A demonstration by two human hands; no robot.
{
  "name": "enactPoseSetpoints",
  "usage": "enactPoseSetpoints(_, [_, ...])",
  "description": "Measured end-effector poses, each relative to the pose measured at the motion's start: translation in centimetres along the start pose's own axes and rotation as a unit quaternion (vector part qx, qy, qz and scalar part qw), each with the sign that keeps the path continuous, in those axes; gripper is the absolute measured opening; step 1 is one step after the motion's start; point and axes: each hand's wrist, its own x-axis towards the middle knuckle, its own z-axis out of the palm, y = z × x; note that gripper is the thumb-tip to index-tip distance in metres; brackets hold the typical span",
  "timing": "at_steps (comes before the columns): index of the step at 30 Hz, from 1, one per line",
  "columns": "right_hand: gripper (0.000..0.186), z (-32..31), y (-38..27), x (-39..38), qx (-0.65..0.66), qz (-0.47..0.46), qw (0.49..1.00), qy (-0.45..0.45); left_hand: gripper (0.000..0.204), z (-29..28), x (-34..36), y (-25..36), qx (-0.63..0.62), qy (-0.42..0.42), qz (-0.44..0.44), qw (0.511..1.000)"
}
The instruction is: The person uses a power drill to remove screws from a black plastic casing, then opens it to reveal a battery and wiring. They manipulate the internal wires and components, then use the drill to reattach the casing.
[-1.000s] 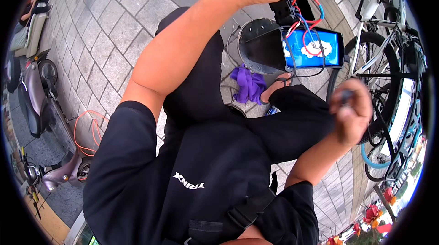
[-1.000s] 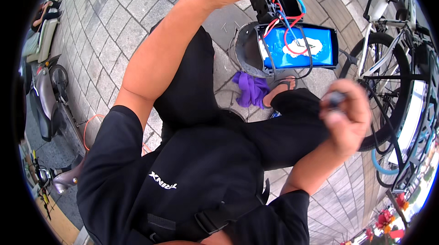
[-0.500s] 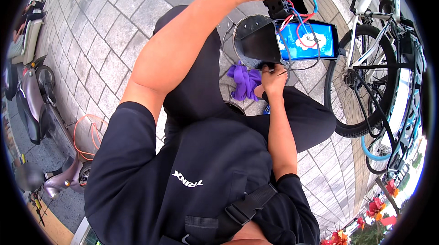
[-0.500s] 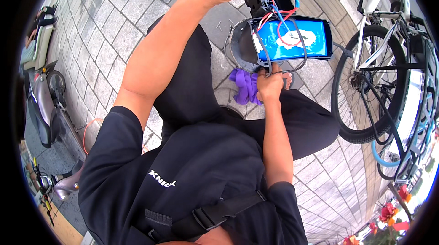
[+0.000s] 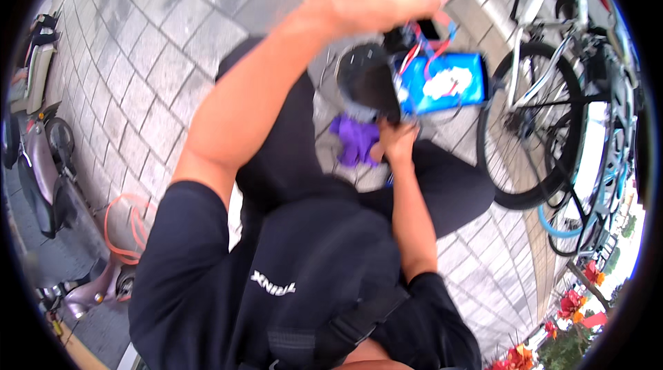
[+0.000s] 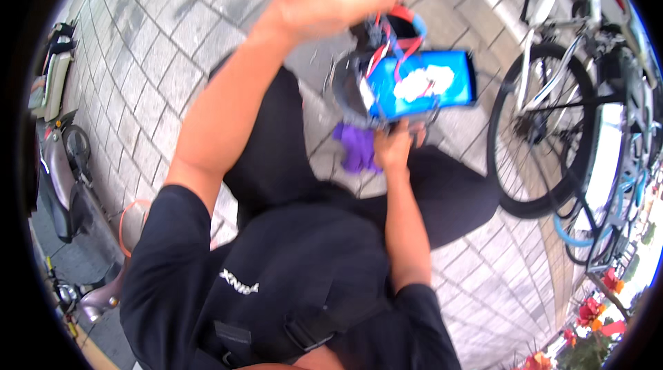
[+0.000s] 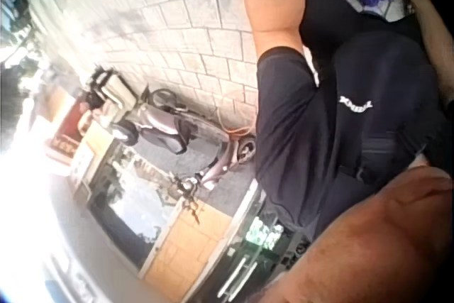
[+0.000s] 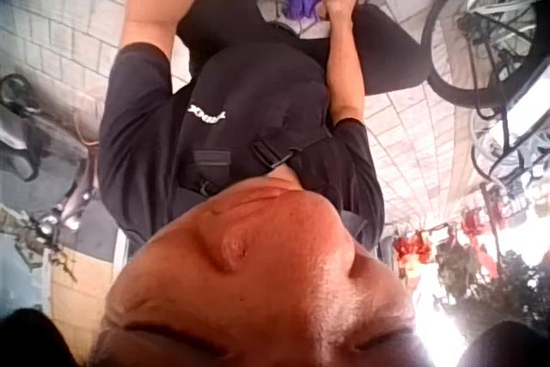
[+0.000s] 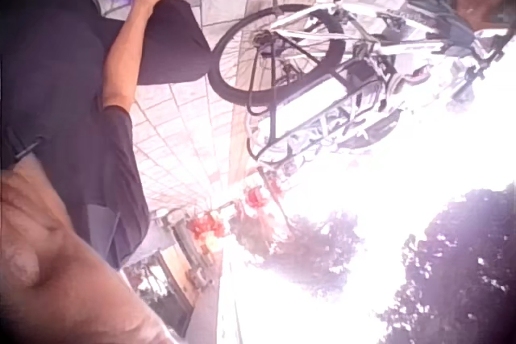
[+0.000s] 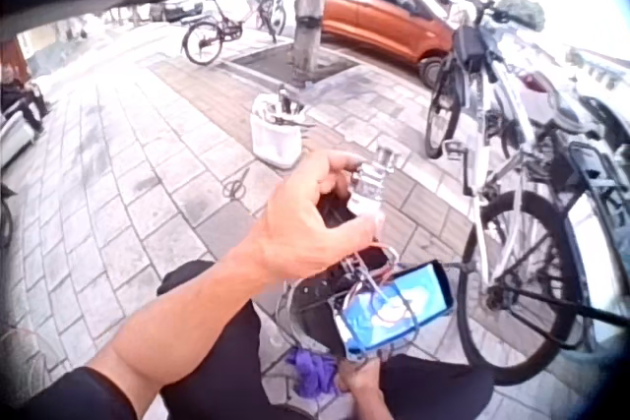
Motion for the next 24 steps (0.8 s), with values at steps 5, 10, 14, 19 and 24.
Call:
enactPoseSetpoints(5, [0.042,-2.9,-0.1,0.1,-0.011,0.087,0.996,-0.02,0.063,0.1,0.1,0.6,-0.019,0.012,-0.028,0.999])
enactPoseSetpoints(10, [0.042,-12.1,-6.0,-1.2,0.027,0.134,0.99,-0.034,0.058,0.5,-0.3,0.6,0.013,0.026,-0.038,0.999])
enactPoseSetpoints(14, [0.032,-18.6,-9.5,-1.5,0.116,0.084,0.985,0.097,0.048,1.1,-0.5,1.7,-0.004,0.009,-0.03,1.0])
enactPoseSetpoints(19, [0.03,-21.7,-19.1,0.8,0.197,-0.053,0.967,0.15,0.043,1.5,-0.4,2.6,0.041,0.016,0.009,0.999])
enactPoseSetpoints(24, [0.035,-20.1,-25.3,5.2,0.265,-0.119,0.955,0.054,0.042,1.7,-0.6,2.0,0.061,0.023,0.025,0.998])
